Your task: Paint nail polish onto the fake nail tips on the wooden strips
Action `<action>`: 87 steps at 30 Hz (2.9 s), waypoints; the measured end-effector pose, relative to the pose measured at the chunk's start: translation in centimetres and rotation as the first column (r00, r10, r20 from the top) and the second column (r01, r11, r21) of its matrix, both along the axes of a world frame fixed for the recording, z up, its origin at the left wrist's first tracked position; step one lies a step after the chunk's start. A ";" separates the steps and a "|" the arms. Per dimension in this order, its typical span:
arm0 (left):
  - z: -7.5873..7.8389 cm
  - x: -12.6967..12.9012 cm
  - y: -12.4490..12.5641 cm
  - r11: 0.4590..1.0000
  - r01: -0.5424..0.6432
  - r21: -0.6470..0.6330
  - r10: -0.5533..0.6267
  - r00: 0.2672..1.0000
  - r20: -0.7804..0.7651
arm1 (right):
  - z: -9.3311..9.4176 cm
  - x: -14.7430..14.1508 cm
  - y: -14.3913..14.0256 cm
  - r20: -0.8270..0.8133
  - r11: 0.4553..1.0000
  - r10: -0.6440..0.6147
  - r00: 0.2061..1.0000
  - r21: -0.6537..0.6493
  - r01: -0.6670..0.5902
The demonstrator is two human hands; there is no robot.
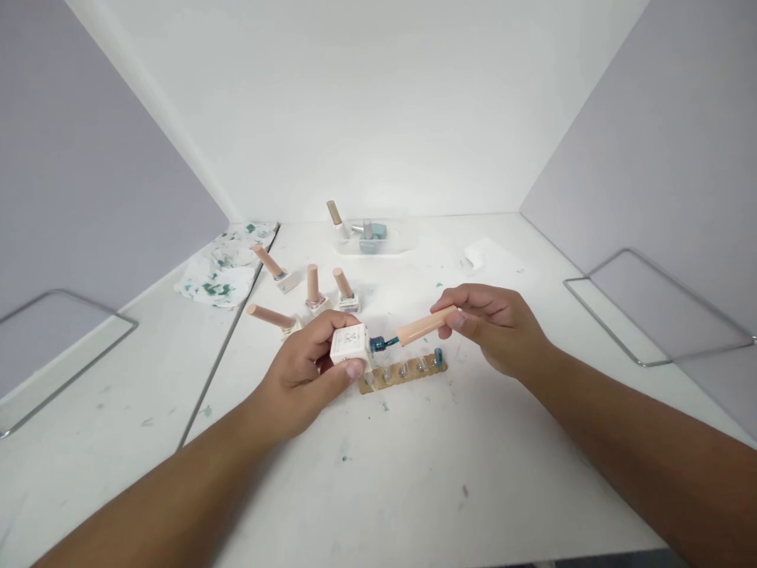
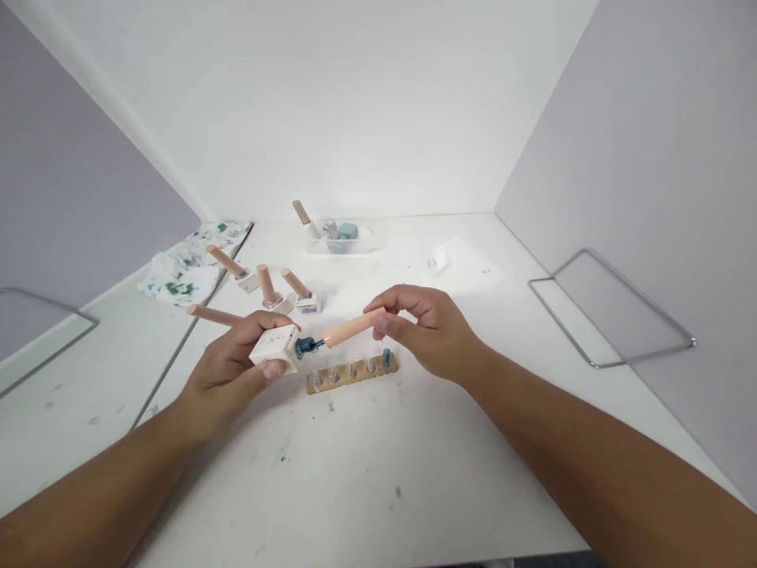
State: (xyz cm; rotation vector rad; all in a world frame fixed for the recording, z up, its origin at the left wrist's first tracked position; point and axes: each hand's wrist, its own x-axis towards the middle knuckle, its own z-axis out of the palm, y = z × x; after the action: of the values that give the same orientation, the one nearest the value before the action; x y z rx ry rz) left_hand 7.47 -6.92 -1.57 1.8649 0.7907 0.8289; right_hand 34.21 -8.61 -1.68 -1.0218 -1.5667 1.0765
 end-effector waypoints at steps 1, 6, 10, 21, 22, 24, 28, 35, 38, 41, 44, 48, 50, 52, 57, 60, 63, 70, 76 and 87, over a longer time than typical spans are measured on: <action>-0.1 0.0 0.1 1.000 -0.004 0.000 0.004 1.000 -0.003 | -0.1 0.0 0.1 -0.025 1.000 -0.008 1.000 -0.008 0.008; -0.2 -0.2 0.3 1.000 -0.028 0.000 0.028 1.000 -0.012 | -0.2 0.3 1.0 -0.124 1.000 -0.020 0.992 -0.011 0.019; -0.2 -0.4 0.4 0.999 -0.039 -0.009 0.039 0.999 0.008 | -0.3 0.7 1.3 -0.109 1.000 -0.020 0.994 0.000 0.020; -0.5 -0.7 0.8 1.000 -0.027 -0.006 0.027 0.999 -0.025 | -0.2 1.8 1.8 0.287 0.998 -0.004 0.958 0.056 -0.013; -0.5 -0.7 0.7 1.000 -0.027 -0.005 0.027 0.999 -0.032 | -0.1 1.7 1.8 0.308 0.998 -0.015 0.951 0.067 -0.006; -0.4 -0.8 0.7 1.000 -0.024 0.004 0.024 0.999 -0.038 | 0.0 1.5 1.7 0.346 0.997 -0.038 0.937 0.077 0.012; -0.5 -0.8 0.7 1.000 -0.021 0.004 0.021 0.999 -0.024 | 0.1 1.3 1.7 0.372 0.997 -0.064 0.926 0.064 0.043; -0.6 -0.8 0.8 1.000 -0.006 -0.002 0.006 1.000 0.004 | 0.0 1.0 1.7 0.381 0.995 -0.102 0.919 0.019 0.102; -0.7 -0.8 0.9 1.000 -0.003 -0.010 0.004 1.000 0.015 | -0.1 0.8 1.7 0.395 0.990 -0.133 0.909 0.022 0.136; -0.8 -0.9 0.9 1.000 -0.015 -0.014 0.015 1.000 0.027 | 0.0 0.6 1.7 0.406 0.985 -0.165 0.899 0.027 0.169; -0.7 -0.9 0.9 0.999 -0.041 -0.016 0.042 0.999 0.021 | 0.0 0.5 1.7 0.428 0.978 -0.198 0.882 0.025 0.208; -0.6 -0.8 0.7 0.999 -0.024 -0.049 0.025 0.999 0.039 | -0.1 0.5 1.8 0.432 0.970 -0.230 0.872 0.025 0.243; -0.6 -0.8 0.7 0.999 -0.021 -0.049 0.023 0.999 0.048 | 0.0 0.5 1.8 0.415 0.967 -0.243 0.877 0.033 0.252; -0.7 -0.9 0.7 0.999 -0.012 -0.042 0.015 0.998 0.063 | 0.0 0.5 1.8 0.394 0.964 -0.257 0.882 0.039 0.263; -0.8 -1.0 0.8 0.998 -0.020 -0.056 0.023 0.998 0.059 | 0.2 0.8 1.7 0.340 0.967 -0.243 0.908 0.017 0.253; -0.7 -0.9 0.8 0.998 -0.006 -0.059 0.009 0.999 0.053 | 0.2 0.9 1.7 0.345 0.981 -0.163 0.924 -0.038 0.188; -0.6 -0.8 0.8 0.999 0.001 -0.053 0.002 0.998 0.058 | 0.1 0.8 1.7 0.398 0.985 -0.121 0.909 -0.067 0.160; -0.6 -0.8 0.8 0.999 0.013 -0.036 -0.010 0.996 0.085 | 0.0 0.5 1.8 0.428 0.969 -0.193 0.883 -0.055 0.239; -0.7 -0.8 0.8 0.999 0.000 -0.044 0.003 0.997 0.074 | -0.1 0.4 1.9 0.432 0.960 -0.230 0.872 -0.045 0.275; -1.3 -1.1 1.1 1.000 -0.016 -0.023 0.018 0.996 0.091 | 0.2 0.8 2.0 0.368 0.955 -0.246 0.897 -0.064 0.289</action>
State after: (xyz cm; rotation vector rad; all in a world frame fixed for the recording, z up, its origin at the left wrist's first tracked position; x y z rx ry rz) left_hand 6.37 -5.82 -2.88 1.7900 0.7563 0.9065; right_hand 35.02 -6.65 -1.47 -1.5351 -1.5948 0.8286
